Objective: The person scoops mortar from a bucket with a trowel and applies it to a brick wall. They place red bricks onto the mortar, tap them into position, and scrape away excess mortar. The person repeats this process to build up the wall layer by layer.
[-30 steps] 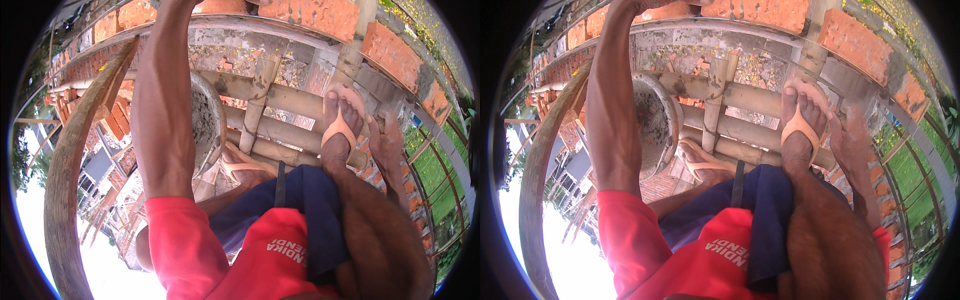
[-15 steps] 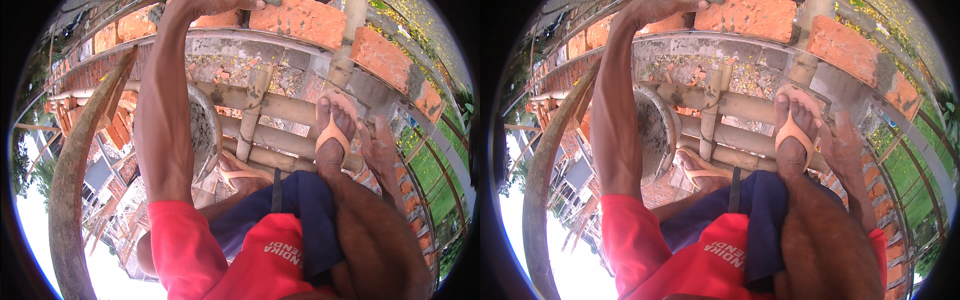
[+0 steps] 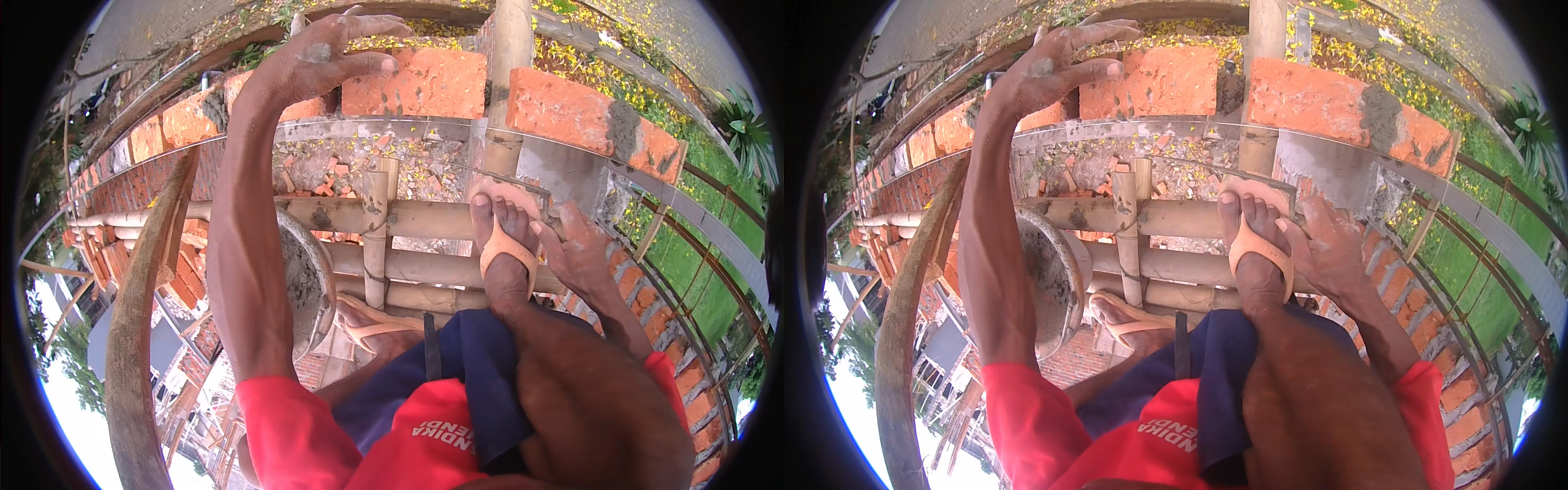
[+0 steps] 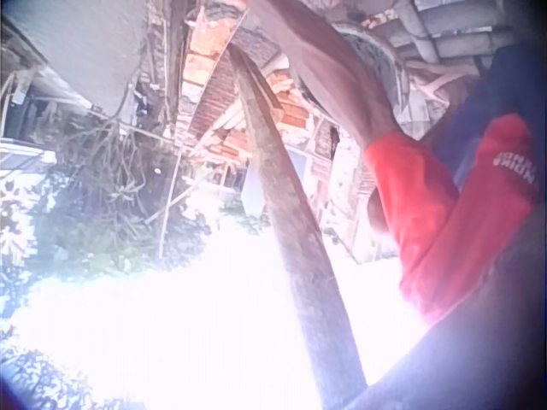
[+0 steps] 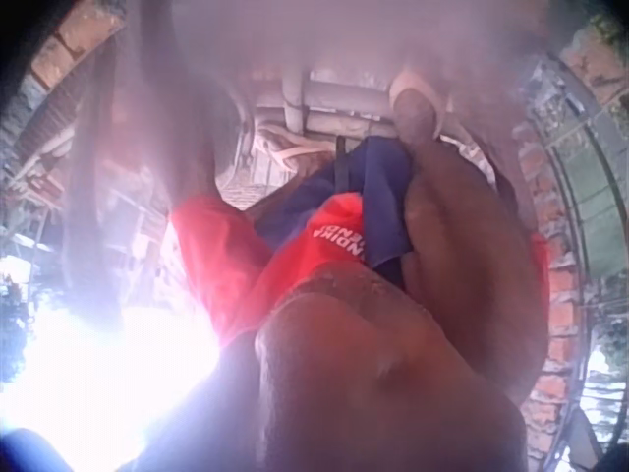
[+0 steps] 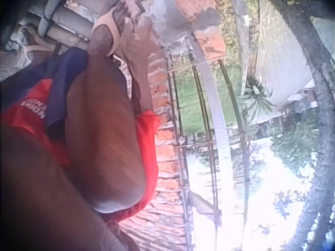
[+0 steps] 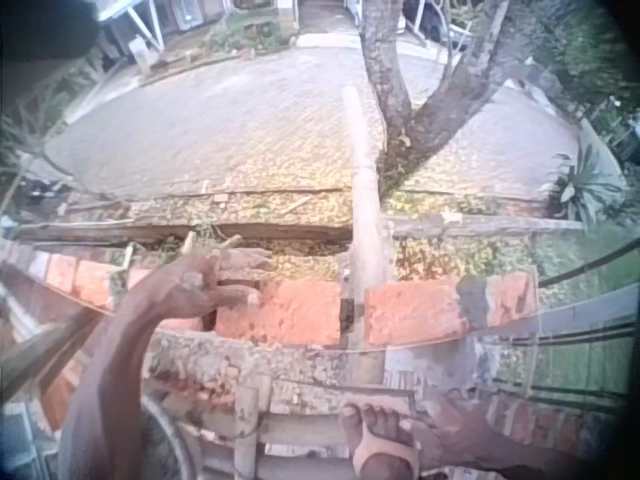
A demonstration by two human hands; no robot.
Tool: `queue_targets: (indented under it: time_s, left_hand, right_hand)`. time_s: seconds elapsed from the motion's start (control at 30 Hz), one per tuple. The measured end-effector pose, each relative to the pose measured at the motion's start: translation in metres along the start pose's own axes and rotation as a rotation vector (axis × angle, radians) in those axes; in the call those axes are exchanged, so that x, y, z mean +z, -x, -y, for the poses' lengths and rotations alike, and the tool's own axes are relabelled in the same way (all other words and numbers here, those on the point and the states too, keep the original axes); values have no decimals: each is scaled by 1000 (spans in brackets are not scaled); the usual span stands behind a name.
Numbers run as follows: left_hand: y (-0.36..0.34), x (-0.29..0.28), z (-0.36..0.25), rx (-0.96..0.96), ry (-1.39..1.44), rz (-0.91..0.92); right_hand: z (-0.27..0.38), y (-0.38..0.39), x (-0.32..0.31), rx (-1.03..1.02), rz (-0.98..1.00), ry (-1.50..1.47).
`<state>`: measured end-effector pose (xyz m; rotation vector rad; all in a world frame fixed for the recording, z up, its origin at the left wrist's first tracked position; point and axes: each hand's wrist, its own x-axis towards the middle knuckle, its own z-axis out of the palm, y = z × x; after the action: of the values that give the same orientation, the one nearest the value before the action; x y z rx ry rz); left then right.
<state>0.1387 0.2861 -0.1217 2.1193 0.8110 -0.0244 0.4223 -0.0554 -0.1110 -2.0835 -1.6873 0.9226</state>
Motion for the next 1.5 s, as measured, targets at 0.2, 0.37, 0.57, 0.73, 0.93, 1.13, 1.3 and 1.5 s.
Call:
queue_targets:
  time_s: [0.2, 0.37, 0.57, 0.73, 0.93, 1.13, 1.3, 1.5]
  left_hand:
    - [-5, 3, 0, -192, 134, 178]
    - [-4, 1, -4, -173, 98, 187]
    - [3, 11, 4, 2, -39, 15]
    - [4, 15, 15, 61, -132, 1]
    - [7, 10, 5, -182, 64, 89]
    - [3, 6, 3, -211, 73, 118]
    - [5, 1, -11, -235, 187, 172]
    - [-2, 2, -10, -275, 280, 196]
  right_hand:
    - [3, 0, -11, 68, 76, -29]
    - [23, -7, -28, -11, -101, -99]
    - [33, -43, -40, -94, -189, 36]
    - [35, -56, -40, -271, -176, 300]
    - [42, -62, -39, -258, -153, 269]
    - [46, -53, -49, -5, -158, 20]
    - [35, -45, -64, 170, -220, -129]
    - [16, -37, -68, 308, -253, -458]
